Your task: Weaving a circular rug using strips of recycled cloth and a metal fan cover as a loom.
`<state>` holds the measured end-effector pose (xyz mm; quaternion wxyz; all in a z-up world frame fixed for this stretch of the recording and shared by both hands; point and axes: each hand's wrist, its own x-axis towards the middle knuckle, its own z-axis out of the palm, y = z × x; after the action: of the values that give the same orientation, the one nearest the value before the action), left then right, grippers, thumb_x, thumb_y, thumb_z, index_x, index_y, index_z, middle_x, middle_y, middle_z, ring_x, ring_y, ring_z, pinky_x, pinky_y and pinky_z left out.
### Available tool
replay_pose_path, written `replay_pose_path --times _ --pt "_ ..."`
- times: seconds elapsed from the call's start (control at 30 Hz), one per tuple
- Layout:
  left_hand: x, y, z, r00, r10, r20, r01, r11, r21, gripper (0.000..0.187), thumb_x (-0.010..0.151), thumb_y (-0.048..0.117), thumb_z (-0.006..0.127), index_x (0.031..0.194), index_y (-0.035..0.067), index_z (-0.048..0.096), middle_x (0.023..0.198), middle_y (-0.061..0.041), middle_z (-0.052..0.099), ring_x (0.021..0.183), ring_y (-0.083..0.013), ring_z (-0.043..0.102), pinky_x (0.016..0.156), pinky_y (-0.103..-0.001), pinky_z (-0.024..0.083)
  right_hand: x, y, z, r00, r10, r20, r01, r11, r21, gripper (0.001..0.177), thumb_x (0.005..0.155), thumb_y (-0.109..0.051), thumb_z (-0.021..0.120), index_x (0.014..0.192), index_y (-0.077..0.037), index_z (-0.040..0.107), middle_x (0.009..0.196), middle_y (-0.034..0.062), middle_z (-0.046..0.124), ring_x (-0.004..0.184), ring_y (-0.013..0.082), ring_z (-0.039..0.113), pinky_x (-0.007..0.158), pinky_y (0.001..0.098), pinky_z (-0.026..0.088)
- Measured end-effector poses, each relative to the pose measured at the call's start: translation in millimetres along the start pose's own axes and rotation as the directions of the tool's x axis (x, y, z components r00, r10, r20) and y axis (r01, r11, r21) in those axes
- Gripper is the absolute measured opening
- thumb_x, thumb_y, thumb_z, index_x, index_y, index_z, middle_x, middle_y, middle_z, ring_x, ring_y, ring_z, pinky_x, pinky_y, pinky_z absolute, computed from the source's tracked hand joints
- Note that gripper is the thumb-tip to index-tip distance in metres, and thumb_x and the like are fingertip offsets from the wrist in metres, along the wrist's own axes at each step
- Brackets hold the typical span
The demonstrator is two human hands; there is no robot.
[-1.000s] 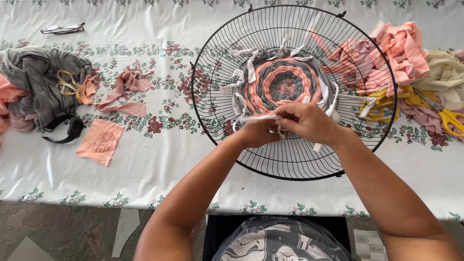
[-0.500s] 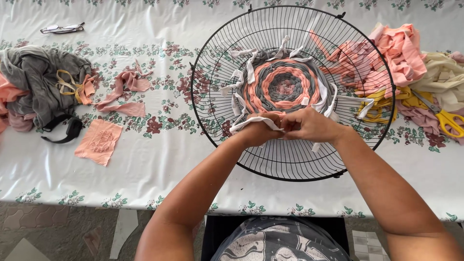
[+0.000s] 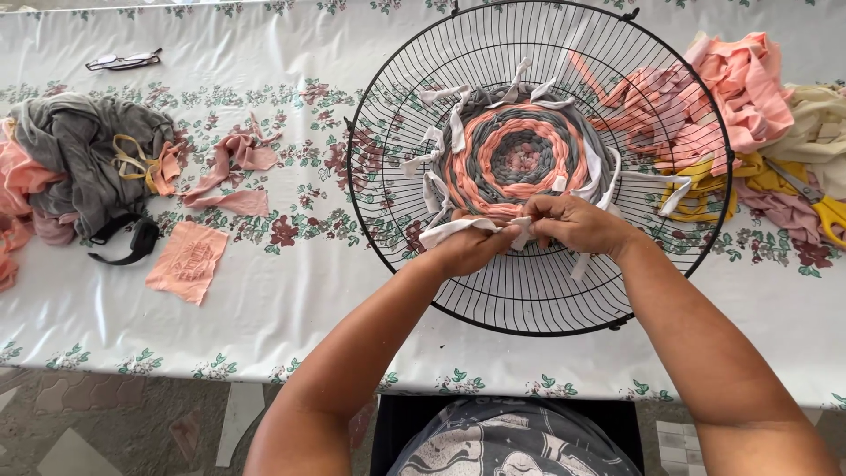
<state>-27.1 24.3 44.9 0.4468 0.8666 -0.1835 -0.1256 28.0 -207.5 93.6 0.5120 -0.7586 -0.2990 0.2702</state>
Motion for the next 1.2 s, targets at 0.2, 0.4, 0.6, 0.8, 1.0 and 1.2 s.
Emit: replay_pose_path --times 0.2,0.4,0.6,0.8,1.0,1.2 --pt "1 1 17 0.879 0.375 -0.294 -0.256 0.892 0.372 0.019 0.077 0.034 0.06 0.066 0.018 0.059 0.084 0.001 0.077 0.094 -0.0243 0.075 0.083 -0.04 0.04 6 11 -2 0.997 0.079 -0.023 -0.075 0.988 0.133 0.003 0.097 -0.007 0.059 0.096 -0.005 0.061 0.076 0.0136 0.068 0.065 0.0251 0.072 0.063 0.035 0.057" --pt "21 -2 37 0.851 0.385 -0.356 -0.24 0.89 0.388 0.02 0.065 0.035 0.068 0.076 0.025 0.054 0.068 0.004 0.069 0.085 -0.0253 0.073 0.074 -0.038 0.046 14 28 -6 0.988 0.137 -0.069 -0.134 0.99 0.047 0.011 0.103 -0.014 0.057 0.099 -0.004 0.06 0.077 0.0197 0.07 0.065 0.0317 0.074 0.061 0.0392 0.06" --pt "29 3 51 0.749 0.513 -0.419 -0.069 0.69 0.721 0.022 0.079 0.034 0.068 0.088 0.021 0.053 0.064 -0.001 0.068 0.064 -0.0262 0.073 0.059 -0.038 0.053 11 2 4 0.985 0.121 -0.119 -0.137 0.98 -0.142 0.014 0.102 -0.016 0.052 0.097 -0.009 0.063 0.068 0.0144 0.071 0.059 0.0278 0.075 0.062 0.0376 0.059" --pt "41 -9 80 0.658 0.614 -0.436 0.037 0.551 0.833 0.021 0.075 0.032 0.07 0.082 0.015 0.06 0.06 -0.003 0.066 0.074 -0.027 0.07 0.068 -0.04 0.054 9 16 10 0.979 0.006 -0.203 -0.095 0.897 -0.433 0.021 0.1 -0.035 0.059 0.107 -0.016 0.062 0.088 0.0184 0.074 0.095 0.0415 0.071 0.083 0.0518 0.053" --pt "43 -26 99 0.715 0.411 -0.565 0.188 0.666 0.722 0.019 0.079 0.032 0.068 0.068 0.017 0.063 0.064 -0.002 0.059 0.069 -0.0244 0.065 0.051 -0.035 0.052 0 11 1 0.991 0.083 -0.109 -0.11 0.958 -0.264 0.022 0.083 -0.017 0.074 0.101 -0.01 0.064 0.088 0.0139 0.072 0.086 0.0286 0.072 0.075 0.0436 0.057" --pt "25 0 65 0.959 -0.242 -0.145 0.275 0.918 0.285 0.033 0.095 0.027 0.046 0.109 0.011 0.072 0.106 -0.014 0.075 0.088 -0.0365 0.07 0.075 -0.049 0.054 7 39 1 0.983 -0.181 0.025 0.17 0.858 -0.485 0.026 0.071 -0.013 0.081 0.091 -0.008 0.065 0.09 0.0156 0.061 0.096 0.0386 0.067 0.084 0.049 0.052"
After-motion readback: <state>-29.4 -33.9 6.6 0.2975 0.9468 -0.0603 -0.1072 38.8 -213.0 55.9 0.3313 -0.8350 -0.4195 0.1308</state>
